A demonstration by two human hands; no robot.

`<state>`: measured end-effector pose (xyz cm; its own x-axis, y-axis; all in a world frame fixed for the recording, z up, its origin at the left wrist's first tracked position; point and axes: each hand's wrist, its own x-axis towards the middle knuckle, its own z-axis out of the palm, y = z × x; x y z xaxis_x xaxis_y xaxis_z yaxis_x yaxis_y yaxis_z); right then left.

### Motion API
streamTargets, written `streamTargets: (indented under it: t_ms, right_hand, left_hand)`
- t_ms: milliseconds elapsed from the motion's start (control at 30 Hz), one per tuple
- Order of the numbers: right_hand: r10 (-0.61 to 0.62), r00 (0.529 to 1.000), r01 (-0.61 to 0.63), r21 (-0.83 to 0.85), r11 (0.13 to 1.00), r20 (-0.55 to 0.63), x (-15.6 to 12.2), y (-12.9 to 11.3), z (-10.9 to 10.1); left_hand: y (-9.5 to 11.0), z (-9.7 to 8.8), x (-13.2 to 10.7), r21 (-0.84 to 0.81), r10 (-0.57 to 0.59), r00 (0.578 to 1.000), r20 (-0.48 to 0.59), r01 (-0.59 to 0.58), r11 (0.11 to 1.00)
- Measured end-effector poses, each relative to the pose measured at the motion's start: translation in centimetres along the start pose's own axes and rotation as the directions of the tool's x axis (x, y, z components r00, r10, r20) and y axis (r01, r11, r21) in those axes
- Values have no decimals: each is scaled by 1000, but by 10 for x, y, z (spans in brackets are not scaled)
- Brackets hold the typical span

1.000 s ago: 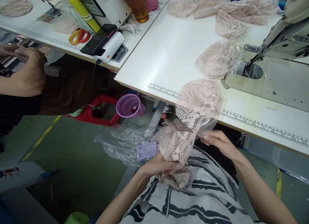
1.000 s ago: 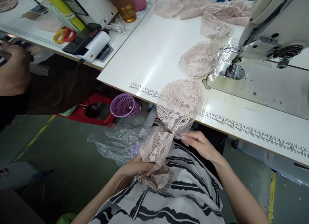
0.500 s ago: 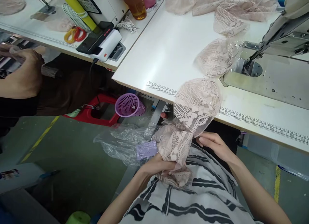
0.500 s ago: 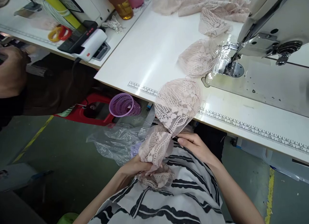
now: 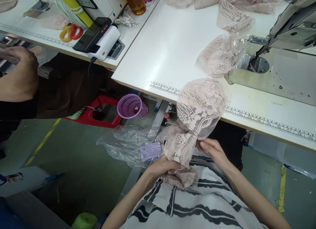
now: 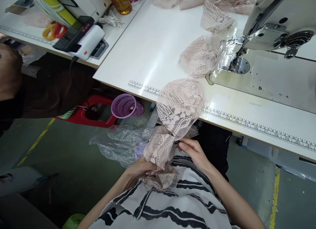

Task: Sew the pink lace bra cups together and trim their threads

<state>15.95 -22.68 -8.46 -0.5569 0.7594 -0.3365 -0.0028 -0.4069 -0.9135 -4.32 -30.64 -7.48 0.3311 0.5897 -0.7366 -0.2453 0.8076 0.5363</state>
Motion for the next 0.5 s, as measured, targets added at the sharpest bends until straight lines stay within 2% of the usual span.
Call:
streamTargets:
  t_ms: [267, 500]
  right_hand:
    - [-31, 999, 32, -26, 999, 44, 7, -8, 1]
    - [-33, 999, 36, -66, 997, 39, 6, -12, -2]
  left_hand:
    - [-1, -2, 0, -9, 5, 1000, -21, -6, 1000]
    - [-6, -7, 3, 7, 29, 1000, 12, -29, 1000]
